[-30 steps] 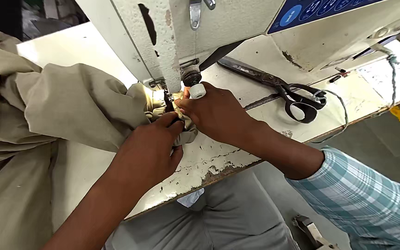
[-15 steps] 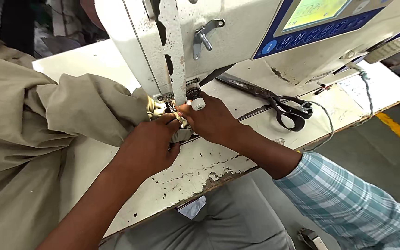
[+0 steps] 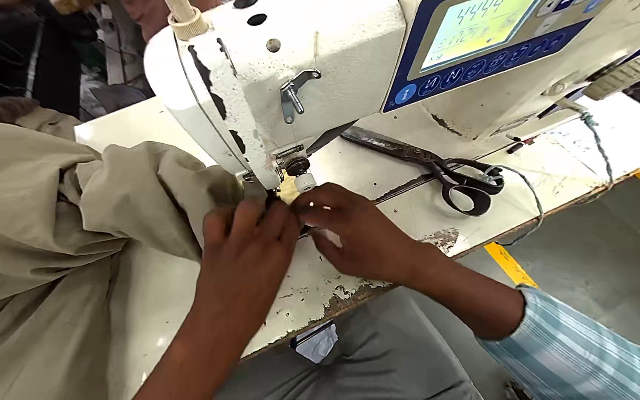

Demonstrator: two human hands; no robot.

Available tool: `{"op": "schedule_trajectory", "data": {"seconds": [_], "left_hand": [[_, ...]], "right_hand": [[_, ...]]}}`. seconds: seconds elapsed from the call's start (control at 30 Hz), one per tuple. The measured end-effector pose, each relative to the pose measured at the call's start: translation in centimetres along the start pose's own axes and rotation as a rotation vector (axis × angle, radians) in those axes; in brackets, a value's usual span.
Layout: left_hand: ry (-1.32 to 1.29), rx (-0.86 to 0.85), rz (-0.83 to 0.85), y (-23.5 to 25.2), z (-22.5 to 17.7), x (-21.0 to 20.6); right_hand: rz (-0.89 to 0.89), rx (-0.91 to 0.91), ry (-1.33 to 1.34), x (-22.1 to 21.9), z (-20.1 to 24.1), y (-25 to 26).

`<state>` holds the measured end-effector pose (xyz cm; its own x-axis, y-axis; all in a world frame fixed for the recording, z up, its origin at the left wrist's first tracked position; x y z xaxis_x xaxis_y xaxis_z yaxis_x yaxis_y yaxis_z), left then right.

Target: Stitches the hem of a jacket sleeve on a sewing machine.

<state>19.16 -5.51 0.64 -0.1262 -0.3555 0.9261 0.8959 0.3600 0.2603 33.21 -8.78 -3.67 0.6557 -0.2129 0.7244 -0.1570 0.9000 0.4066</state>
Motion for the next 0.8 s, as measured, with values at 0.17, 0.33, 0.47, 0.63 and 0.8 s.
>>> {"op": "schedule_trajectory", "data": {"seconds": [0.17,0.33,0.47,0.63,0.8], "left_hand": [[-0.127,0.014,-0.029,0.0,-1.6,-0.8],[-0.164,0.078,-0.025,-1.1,-1.5,-3.1],[-0.161,0.034,-0.013,-1.1,-1.7,-3.2],[-0.121,-0.014,0.018,-0.8,-1.7,-2.9],[-0.116,-0.036,0.026,-1.1,-1.6,-2.6]], "right_hand": [[-0.162,0.038,-0.038,-0.8,-0.6,-2.2],[-0.034,-0.007,-0.037,-0.8,-0.8,-2.4],[0.1,-0.297,0.336,1.1,-3.5,-0.4],[0.141,-0.436,0.139,0.5,-5.0,5.4],[0.034,-0.491,0.079,-1.1,-5.8,6.1]]}}
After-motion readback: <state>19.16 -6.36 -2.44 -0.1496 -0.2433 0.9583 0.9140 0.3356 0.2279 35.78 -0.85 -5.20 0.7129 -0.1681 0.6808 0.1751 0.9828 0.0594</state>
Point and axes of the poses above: each hand's wrist, its own y-axis towards the middle knuckle, its own x-axis out of the back of the hand, z = x × y, the point moved 5 cm from there along y, towards the middle knuckle, and after that the axes turned 5 degrees about -x, right-handed, at the moved point
